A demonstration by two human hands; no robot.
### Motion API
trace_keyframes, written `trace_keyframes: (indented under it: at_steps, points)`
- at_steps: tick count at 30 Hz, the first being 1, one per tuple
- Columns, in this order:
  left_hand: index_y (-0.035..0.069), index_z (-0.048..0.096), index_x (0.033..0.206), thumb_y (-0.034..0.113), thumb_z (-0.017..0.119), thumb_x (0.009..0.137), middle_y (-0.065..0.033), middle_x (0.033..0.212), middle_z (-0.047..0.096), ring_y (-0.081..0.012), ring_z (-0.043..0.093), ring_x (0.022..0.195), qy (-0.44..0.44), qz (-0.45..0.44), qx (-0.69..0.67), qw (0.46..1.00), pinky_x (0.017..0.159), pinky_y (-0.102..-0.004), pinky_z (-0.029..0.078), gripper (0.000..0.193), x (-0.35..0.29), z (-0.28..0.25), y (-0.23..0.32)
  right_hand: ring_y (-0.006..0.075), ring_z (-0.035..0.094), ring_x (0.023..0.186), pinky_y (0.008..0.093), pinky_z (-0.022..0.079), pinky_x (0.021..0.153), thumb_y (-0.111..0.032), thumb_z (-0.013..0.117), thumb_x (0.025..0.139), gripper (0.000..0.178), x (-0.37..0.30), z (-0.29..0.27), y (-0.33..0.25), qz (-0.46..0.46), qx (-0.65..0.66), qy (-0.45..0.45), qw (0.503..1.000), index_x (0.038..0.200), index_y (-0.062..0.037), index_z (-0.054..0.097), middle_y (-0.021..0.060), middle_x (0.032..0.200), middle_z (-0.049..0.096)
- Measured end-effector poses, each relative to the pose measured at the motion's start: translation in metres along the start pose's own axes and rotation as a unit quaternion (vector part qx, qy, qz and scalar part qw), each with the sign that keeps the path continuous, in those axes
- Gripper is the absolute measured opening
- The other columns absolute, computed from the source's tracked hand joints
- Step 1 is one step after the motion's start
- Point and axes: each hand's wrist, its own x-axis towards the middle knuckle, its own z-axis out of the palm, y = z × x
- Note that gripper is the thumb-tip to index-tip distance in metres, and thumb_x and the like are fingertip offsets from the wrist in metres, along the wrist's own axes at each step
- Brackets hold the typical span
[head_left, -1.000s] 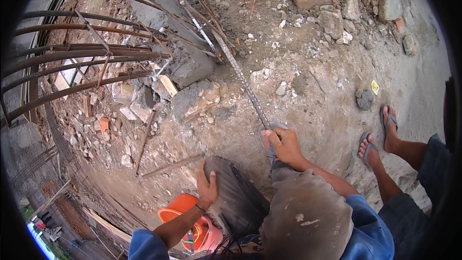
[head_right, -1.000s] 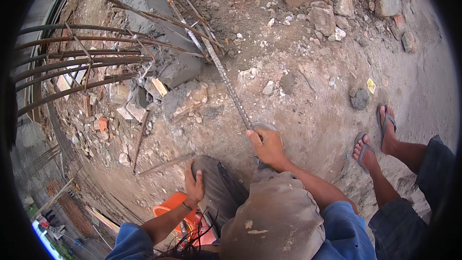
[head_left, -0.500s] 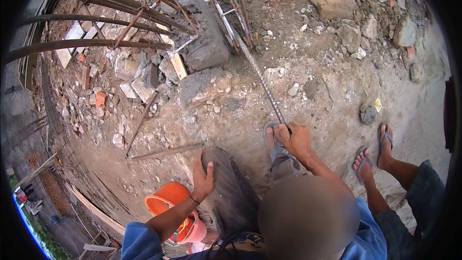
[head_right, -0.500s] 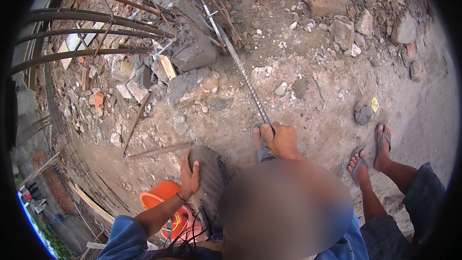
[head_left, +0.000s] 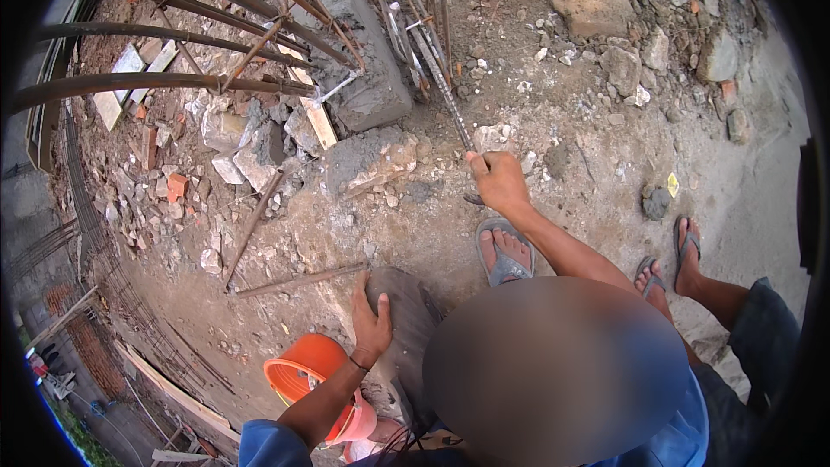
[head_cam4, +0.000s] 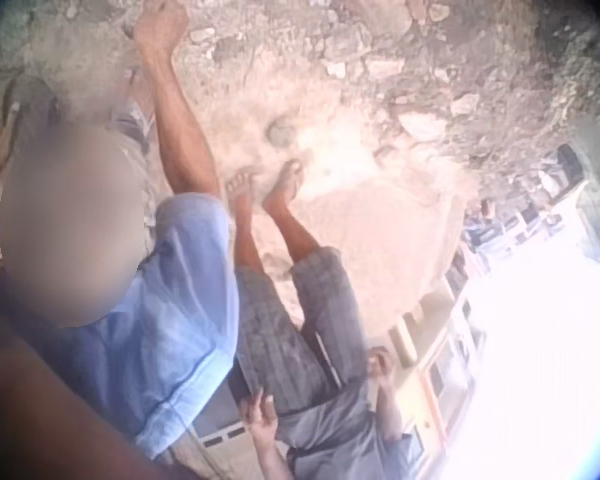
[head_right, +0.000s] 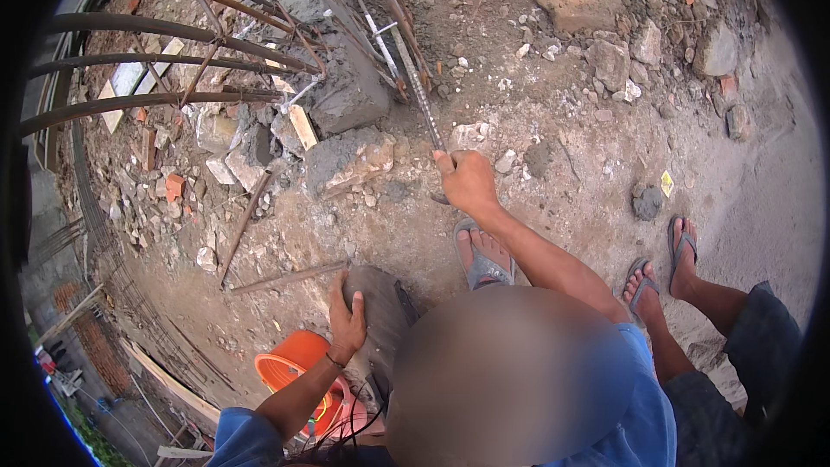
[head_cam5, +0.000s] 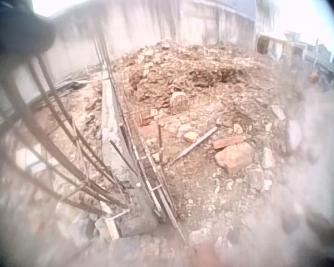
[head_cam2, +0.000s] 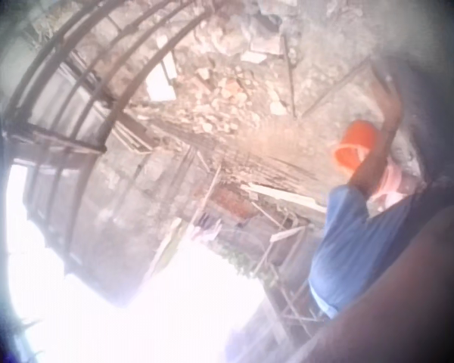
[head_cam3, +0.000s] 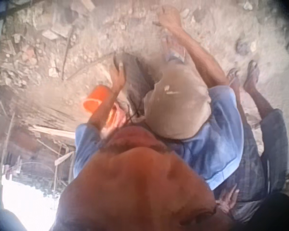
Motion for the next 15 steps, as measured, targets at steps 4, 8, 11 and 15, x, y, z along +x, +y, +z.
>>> trace_keyframes:
  at_steps: [4,8,11,15]
  points:
    - [-0.004,0.034,0.152,0.029,0.052,0.104,-0.0251,0.149,0.045,-0.0409,0.042,0.139,0.0,-0.019,-0.014,1.0,0.118,-0.0461,0.03,0.061,0.002,0.005,-0.004,0.0476,0.058,0.062,0.0531,0.044,0.063,-0.034,0.062,0.098,0.049,-0.106,0.013,0.045,-0.003,0.02,0.004,1.0,0.07,0.0061,0.063,0.0298,0.066,0.057]
    - [-0.004,0.035,0.151,0.029,0.051,0.104,-0.0252,0.148,0.046,-0.0408,0.043,0.138,0.002,-0.012,-0.018,1.0,0.117,-0.0458,0.031,0.06,0.008,0.005,0.007,0.0481,0.06,0.062,0.0535,0.046,0.062,-0.035,0.062,0.098,0.046,-0.062,0.042,0.043,0.015,0.035,0.03,0.999,0.076,0.0053,0.067,0.0301,0.07,0.061]
    - [-0.004,0.035,0.151,0.028,0.051,0.104,-0.0249,0.148,0.046,-0.0406,0.044,0.138,-0.008,-0.021,-0.006,1.0,0.117,-0.0458,0.031,0.06,-0.004,0.006,0.002,0.047,0.063,0.062,0.0533,0.049,0.062,-0.037,0.061,0.098,0.046,-0.054,0.045,0.054,-0.028,-0.063,0.024,0.997,0.08,0.0042,0.069,0.0294,0.071,0.064]
    - [-0.004,0.034,0.151,0.028,0.051,0.104,-0.0246,0.149,0.045,-0.0402,0.043,0.139,-0.001,0.01,-0.026,1.0,0.118,-0.046,0.031,0.059,0.008,0.002,-0.003,0.0446,0.067,0.065,0.0525,0.053,0.062,-0.038,0.061,0.098,0.046,-0.072,-0.01,0.077,-0.088,-0.202,0.04,0.975,0.079,0.003,0.071,0.0276,0.067,0.065]
